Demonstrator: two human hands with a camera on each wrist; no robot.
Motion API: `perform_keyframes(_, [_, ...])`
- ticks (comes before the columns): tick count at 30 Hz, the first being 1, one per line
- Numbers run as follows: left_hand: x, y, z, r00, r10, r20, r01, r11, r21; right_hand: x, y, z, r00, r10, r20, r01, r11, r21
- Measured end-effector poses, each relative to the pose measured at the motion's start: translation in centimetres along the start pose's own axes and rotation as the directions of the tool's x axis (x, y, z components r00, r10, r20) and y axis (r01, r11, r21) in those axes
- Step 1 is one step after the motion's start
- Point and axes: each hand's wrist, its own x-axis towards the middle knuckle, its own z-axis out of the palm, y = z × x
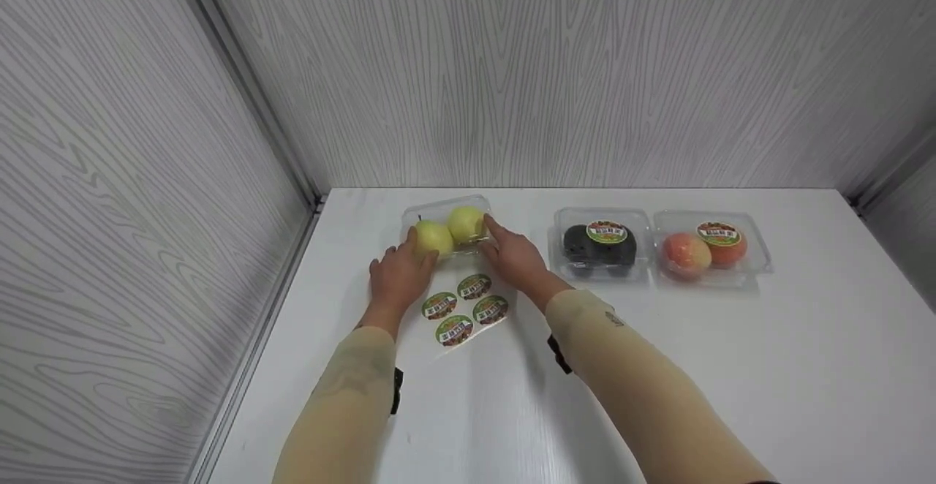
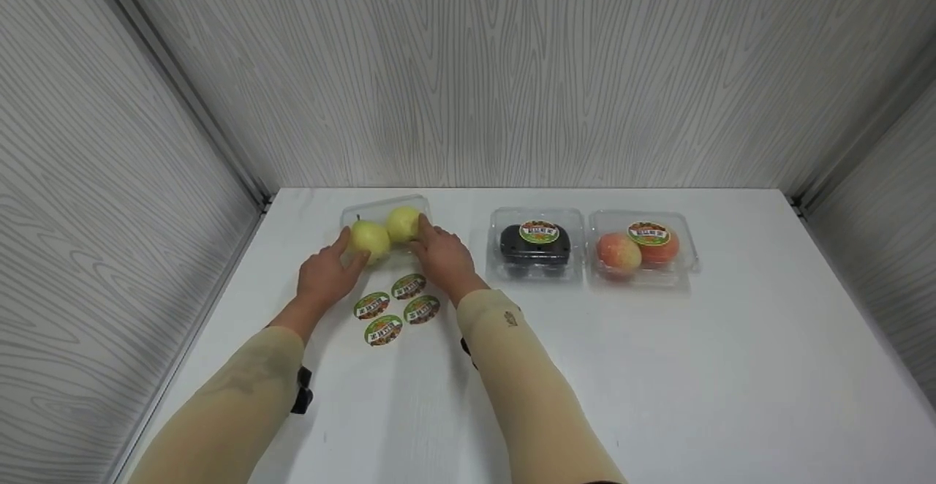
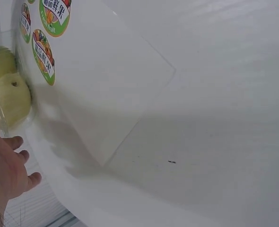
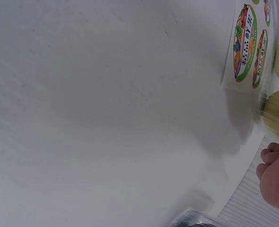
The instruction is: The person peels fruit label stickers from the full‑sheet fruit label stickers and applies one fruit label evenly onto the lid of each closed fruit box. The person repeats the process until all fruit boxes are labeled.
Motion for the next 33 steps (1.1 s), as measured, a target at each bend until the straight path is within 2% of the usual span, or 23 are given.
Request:
perform_keyframes(12, [-0.6, 1.4, 0.3, 0.998, 0.053, -0.019, -0.054, 0.999, -0.007, -1.7, 0.9, -1.1, 0.998, -0.022, -0.053, 0.024, 0.999, 0.042])
perform_keyframes(21, [-1.6, 2.1, 0.4, 0.998, 0.053, -0.025, -0.055, 0.998, -0.045, -2.9, 1.3, -1.1, 0.997, -0.005, -0.073, 0.009, 0.999, 0.053])
perform_keyframes(25, [-2.0, 2.2, 0.4, 0.997, 0.064, -0.046, -0.066, 0.996, -0.053, -3.4, 1.2, -1.2, 0.995, -0.021, -0.096, 0.028, 0.997, 0.071])
perform_keyframes(33, [-2.5, 2.5, -0.1, 0.997, 0.064, -0.046, -0.069, 0.992, -0.104, -4.2, 1.2, -1.4, 0.992, -0.037, -0.122, 0.047, 0.996, 0.079])
